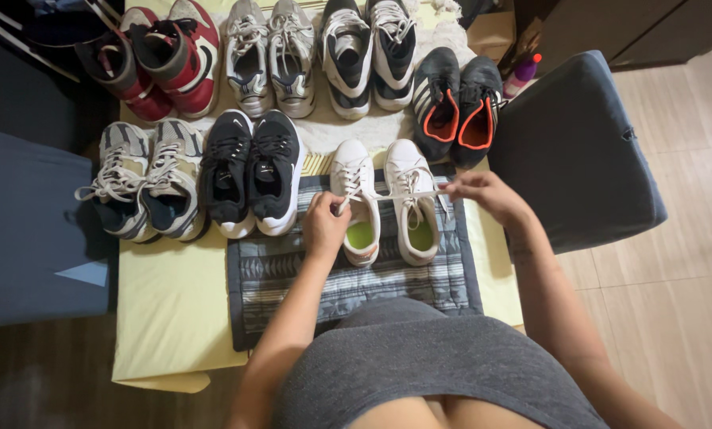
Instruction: The person sits at a bed with many pairs of shoes laid out and re-laces a pair of white sneakers, pulling the laces tight and threading them through the eyelets by hand.
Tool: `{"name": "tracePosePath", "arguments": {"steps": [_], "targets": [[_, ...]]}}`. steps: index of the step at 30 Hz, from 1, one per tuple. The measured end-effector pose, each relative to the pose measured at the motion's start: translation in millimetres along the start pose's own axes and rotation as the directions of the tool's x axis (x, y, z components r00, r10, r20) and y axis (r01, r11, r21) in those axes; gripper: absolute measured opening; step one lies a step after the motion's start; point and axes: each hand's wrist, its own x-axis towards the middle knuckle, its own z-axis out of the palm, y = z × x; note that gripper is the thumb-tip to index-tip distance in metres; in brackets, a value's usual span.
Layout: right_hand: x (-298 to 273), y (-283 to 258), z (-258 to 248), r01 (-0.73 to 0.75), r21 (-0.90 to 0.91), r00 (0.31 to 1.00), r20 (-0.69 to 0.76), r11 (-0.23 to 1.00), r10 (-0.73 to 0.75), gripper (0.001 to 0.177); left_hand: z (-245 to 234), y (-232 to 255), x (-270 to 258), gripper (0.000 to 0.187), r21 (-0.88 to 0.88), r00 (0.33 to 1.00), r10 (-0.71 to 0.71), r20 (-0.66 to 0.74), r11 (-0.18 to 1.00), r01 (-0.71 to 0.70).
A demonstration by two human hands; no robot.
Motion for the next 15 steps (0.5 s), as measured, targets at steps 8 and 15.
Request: {"name": "tracePosePath", "arguments": {"steps": [8, 15], "targets": [[-15, -5, -41, 0.176, 0.414, 0.96, -0.273, 0.893, -0.062, 0.017, -1, 1, 0, 0.016, 0.006, 1.0, -0.017, 0.008, 1.0, 0.017], [-36, -18, -63, 0.211, 0.251, 0.908, -0.407, 0.945, -0.094, 0.021, 1, 2, -1, 0.019, 0.017, 0.998, -0.052, 0.027, 0.999, 0.051]]}}
